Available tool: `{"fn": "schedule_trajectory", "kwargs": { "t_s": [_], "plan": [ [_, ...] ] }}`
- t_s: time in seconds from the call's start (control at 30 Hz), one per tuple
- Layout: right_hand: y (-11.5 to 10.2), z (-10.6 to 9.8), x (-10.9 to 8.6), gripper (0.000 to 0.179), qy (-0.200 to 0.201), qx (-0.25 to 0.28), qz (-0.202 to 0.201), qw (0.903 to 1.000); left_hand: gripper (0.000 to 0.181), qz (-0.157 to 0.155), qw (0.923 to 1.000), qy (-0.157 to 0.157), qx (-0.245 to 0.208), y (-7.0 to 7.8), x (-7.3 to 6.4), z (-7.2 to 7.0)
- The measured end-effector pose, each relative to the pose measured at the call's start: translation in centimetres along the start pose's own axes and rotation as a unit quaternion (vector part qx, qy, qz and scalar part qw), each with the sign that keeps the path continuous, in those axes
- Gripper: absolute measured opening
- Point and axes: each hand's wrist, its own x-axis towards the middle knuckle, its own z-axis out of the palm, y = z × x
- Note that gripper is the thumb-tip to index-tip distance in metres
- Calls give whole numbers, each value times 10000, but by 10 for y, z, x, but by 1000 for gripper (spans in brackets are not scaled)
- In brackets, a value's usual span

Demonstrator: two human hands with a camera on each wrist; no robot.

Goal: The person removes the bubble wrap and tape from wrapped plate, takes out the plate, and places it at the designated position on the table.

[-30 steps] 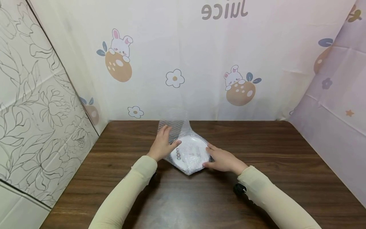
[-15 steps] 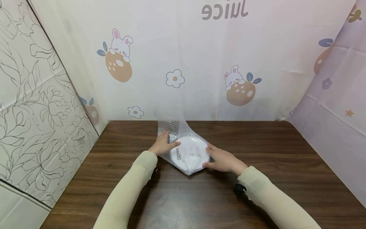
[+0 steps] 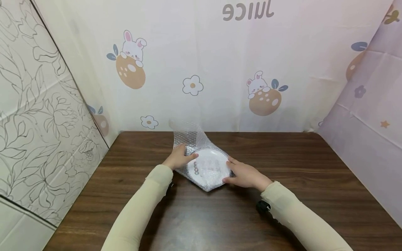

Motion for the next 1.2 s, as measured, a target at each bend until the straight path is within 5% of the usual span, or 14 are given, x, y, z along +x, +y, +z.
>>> {"fn": "schedule_trajectory", "kwargs": {
  "t_s": [0.3, 0.47, 0.67, 1.2],
  "plan": [
    [1, 2, 0, 81, 17, -11, 1, 10000, 88, 262, 9983, 346, -395, 13, -23, -1],
    [2, 3, 1, 81, 47, -57, -6, 10000, 90, 579, 9971, 460, -182, 23, -39, 4],
    [1, 2, 1, 81, 51, -10, 13, 10000, 97, 428, 9979, 323, 355, 28, -54, 13],
    [1, 1, 2, 82, -5, -31, 69, 10000, 111, 77, 9961, 100, 873, 32, -50, 30]
  ]
}}
